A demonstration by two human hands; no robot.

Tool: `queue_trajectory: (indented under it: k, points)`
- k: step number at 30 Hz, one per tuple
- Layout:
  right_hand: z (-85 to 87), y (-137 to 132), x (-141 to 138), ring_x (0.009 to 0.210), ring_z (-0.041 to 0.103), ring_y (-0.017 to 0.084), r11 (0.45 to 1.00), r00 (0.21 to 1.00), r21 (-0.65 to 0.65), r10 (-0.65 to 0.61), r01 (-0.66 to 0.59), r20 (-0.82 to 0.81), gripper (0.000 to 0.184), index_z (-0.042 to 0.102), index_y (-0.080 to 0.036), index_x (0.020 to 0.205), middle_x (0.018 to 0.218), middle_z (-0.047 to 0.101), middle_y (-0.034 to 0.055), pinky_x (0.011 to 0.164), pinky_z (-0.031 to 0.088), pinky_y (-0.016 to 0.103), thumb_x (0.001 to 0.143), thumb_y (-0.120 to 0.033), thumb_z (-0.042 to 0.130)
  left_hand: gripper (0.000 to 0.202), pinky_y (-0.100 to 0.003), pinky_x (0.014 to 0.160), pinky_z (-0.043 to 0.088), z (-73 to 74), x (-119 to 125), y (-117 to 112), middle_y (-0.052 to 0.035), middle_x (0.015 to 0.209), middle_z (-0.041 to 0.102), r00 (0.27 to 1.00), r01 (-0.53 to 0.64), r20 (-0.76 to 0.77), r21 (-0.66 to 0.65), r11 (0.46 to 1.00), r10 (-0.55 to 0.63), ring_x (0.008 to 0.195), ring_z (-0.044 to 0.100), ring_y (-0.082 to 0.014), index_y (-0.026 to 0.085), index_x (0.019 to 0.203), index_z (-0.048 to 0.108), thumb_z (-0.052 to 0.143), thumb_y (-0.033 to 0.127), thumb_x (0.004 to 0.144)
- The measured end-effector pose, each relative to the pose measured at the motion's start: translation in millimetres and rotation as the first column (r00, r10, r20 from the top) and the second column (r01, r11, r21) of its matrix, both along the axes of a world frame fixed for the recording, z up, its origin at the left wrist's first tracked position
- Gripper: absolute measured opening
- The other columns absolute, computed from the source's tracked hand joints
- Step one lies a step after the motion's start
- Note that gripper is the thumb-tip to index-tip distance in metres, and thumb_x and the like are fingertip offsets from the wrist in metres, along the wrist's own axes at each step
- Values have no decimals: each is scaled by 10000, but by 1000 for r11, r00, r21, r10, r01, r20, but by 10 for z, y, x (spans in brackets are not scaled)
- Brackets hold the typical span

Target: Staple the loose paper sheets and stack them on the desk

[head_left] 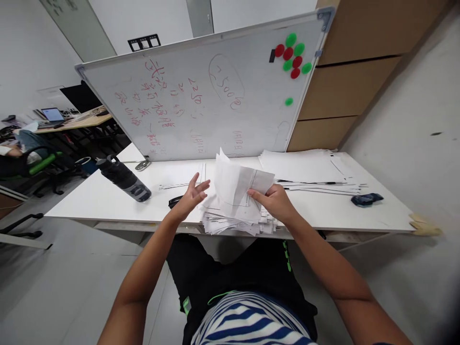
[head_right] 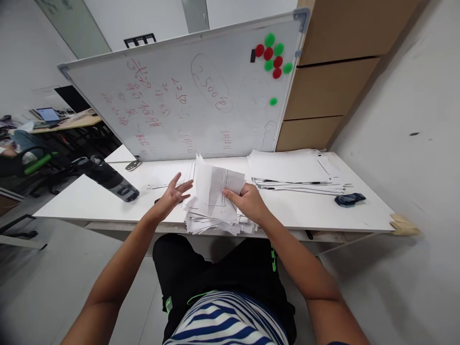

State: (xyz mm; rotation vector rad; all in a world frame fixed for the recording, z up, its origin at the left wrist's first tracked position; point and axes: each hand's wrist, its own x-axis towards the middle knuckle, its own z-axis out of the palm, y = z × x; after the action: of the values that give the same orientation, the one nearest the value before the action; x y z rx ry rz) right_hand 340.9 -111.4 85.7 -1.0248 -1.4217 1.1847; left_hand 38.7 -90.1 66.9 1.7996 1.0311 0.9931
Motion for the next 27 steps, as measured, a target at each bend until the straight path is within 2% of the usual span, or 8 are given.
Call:
queue_trajectory:
  k: [4, 6, 8, 12, 15, 18, 20, 27]
  points:
    - [155, 13, 88, 947, 716, 271, 981, 976, 19, 191, -193, 102, 354, 777, -200, 1005, 1039, 763, 79, 793, 599, 418, 782, -473, 741, 1115, -436, 989, 490, 65, 117, 43, -200, 1462, 483, 983, 61, 176, -47, 997, -52, 1317, 505, -300, 326, 1564, 130, 799, 519, 694]
    - [226, -2, 138, 960, 712, 264, 961, 953, 53, 261, -272, 154, 337, 776, -215, 1020, 1051, 760, 66, 804, 597, 413, 797, -463, 728, 1039, -419, 958, 519, 93, 163, 29, -173, 1377, 571, 973, 45, 230, -70, 997, -28, 1223, 583, -286, 305, 1523, 293, 835, 470, 652]
    - [272, -15, 187, 938, 713, 259, 956, 942, 88, 254, -279, 220, 316, 780, -219, 999, 1019, 765, 58, 789, 595, 402, 812, -464, 709, 820, -411, 912, 550, 93, 185, 8, -158, 1252, 660, 968, -1, 248, -133, 991, 34, 1104, 651, -276, 242, 1386, 517, 833, 443, 657]
    - [245, 0, 248, 857, 710, 259, 980, 946, 181, 20, -82, 323, 303, 780, -205, 940, 919, 769, 60, 731, 582, 387, 846, -470, 666, 497, -432, 851, 572, 50, 219, -31, -141, 1044, 741, 940, -197, 241, -200, 960, 243, 965, 696, -291, 141, 1017, 726, 852, 426, 631]
    - [148, 40, 229, 875, 704, 261, 970, 950, 235, -127, 60, 284, 310, 759, -192, 915, 920, 766, 63, 743, 565, 380, 862, -473, 638, 450, -428, 851, 563, 40, 302, -49, -114, 996, 754, 897, -346, 234, -151, 926, 374, 959, 694, -291, 138, 939, 747, 850, 446, 627]
    - [41, 84, 183, 909, 700, 260, 975, 963, 207, -130, 81, 235, 334, 742, -181, 963, 972, 763, 73, 756, 551, 369, 863, -480, 631, 403, -412, 876, 543, 21, 404, -53, -85, 979, 756, 854, -464, 237, -55, 884, 463, 972, 685, -269, 158, 936, 753, 786, 489, 707]
    - [-32, 117, 164, 900, 698, 263, 977, 962, 187, -145, 103, 232, 357, 738, -169, 974, 965, 762, 83, 748, 543, 366, 851, -489, 639, 396, -405, 895, 528, -17, 446, -50, -72, 981, 754, 850, -481, 240, -8, 877, 469, 975, 680, -254, 170, 954, 752, 748, 506, 746]
    - [-380, 242, 148, 844, 682, 262, 961, 931, 176, -256, 215, 261, 375, 739, -159, 909, 876, 750, 77, 739, 523, 372, 816, -508, 639, 433, -402, 898, 515, -207, 398, -24, -75, 1005, 751, 891, -412, 180, -65, 909, 416, 983, 677, -263, 174, 980, 752, 756, 521, 721]
